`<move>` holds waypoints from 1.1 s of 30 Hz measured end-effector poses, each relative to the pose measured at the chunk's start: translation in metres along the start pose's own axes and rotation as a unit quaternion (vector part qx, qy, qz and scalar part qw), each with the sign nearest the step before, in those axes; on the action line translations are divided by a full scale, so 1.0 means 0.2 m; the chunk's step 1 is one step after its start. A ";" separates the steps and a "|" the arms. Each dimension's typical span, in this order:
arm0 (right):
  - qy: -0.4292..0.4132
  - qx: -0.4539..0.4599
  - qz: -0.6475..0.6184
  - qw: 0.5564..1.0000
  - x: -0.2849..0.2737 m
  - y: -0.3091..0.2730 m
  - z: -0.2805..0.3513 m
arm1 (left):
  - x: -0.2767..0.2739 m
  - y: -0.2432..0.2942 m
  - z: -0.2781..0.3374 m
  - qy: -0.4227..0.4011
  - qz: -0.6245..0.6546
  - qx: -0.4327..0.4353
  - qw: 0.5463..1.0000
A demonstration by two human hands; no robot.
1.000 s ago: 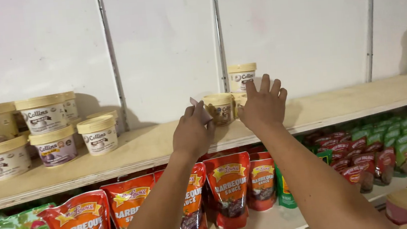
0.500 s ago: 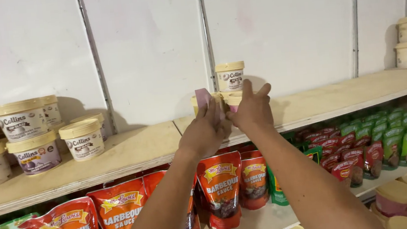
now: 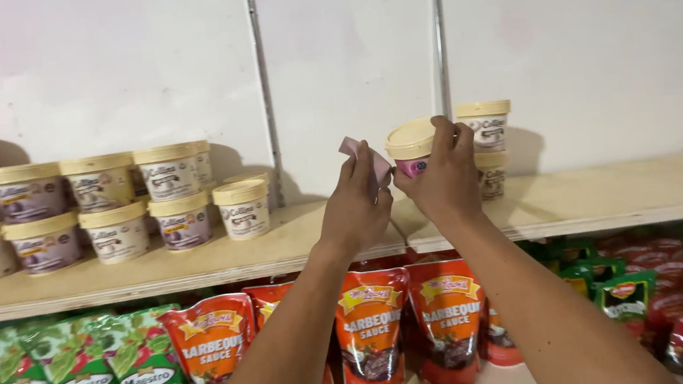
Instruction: Wiping down food containers with a cloth and arranging them neatly on wooden shelves in a grocery store.
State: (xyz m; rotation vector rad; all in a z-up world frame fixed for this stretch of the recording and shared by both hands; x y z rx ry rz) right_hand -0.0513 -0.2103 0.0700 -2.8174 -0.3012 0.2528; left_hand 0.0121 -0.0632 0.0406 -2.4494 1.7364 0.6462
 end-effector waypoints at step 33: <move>-0.202 -0.045 -0.199 0.958 0.36 -0.39 0.17 | -0.40 -0.14 0.03 0.096 0.135 -0.082 0.983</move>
Point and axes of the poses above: each hand's wrist, its own z-axis away from the middle knuckle, its own x-axis out of the palm, y = z × x, the point moved 5 cm from there along -z, towards the middle knuckle, and after that the axes turned 5 degrees about x, right-handed, at the moved point
